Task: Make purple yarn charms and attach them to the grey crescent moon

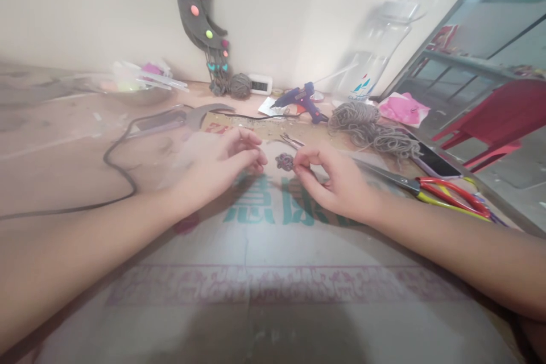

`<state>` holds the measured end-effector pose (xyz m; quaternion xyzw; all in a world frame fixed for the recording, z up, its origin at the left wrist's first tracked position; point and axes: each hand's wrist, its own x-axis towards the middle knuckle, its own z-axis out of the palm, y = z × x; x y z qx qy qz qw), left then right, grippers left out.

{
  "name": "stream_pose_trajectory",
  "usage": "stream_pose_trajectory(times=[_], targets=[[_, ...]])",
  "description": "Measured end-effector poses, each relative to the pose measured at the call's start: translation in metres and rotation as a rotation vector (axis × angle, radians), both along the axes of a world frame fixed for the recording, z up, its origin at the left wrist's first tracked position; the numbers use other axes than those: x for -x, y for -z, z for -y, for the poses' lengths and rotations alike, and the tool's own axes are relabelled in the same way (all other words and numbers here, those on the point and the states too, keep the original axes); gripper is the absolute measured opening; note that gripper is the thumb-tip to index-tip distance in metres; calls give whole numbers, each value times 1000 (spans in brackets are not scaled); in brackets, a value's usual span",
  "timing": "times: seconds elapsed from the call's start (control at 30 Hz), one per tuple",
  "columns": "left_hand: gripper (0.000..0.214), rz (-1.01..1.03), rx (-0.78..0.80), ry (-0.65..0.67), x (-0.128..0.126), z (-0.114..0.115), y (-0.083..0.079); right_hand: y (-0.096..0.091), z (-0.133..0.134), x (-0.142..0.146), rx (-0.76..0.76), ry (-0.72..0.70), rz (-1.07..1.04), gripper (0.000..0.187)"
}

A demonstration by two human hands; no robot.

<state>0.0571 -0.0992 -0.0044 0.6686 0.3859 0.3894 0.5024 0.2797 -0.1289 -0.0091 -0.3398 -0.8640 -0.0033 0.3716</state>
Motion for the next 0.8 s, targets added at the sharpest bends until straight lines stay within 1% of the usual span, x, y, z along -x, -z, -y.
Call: stream_pose_trajectory(times=[0.1,0.2,0.3,0.4,0.5,0.57,0.63,0.7,0.8], targets=[[12,65,18,-26,2,-3,3,-1,1,1,39,31,-21,9],[20,67,-23,-22,5,-7,9,-1,0,1,25,7,-9,11],[29,-27,-110,-45,7,-8,10,0,0,0,7,-36,8,11],[36,-159,-174,-57,6,-6,4,1,-1,0,13,-57,13,11],[36,-267,-183,-57,5,-3,-3,2,-1,-1,26,-64,17,13],[38,-321,-197,-46,5,-1,-4,2,-1,-1,31,-64,19,14],[37,-364,-202,-46,5,-1,-3,1,-1,-1,31,-60,25,15],[32,-391,-181,-55,6,-1,-2,1,-1,-1,25,-60,30,14],[27,-381,-155,-67,7,-2,1,0,-1,0,14,-71,32,15]])
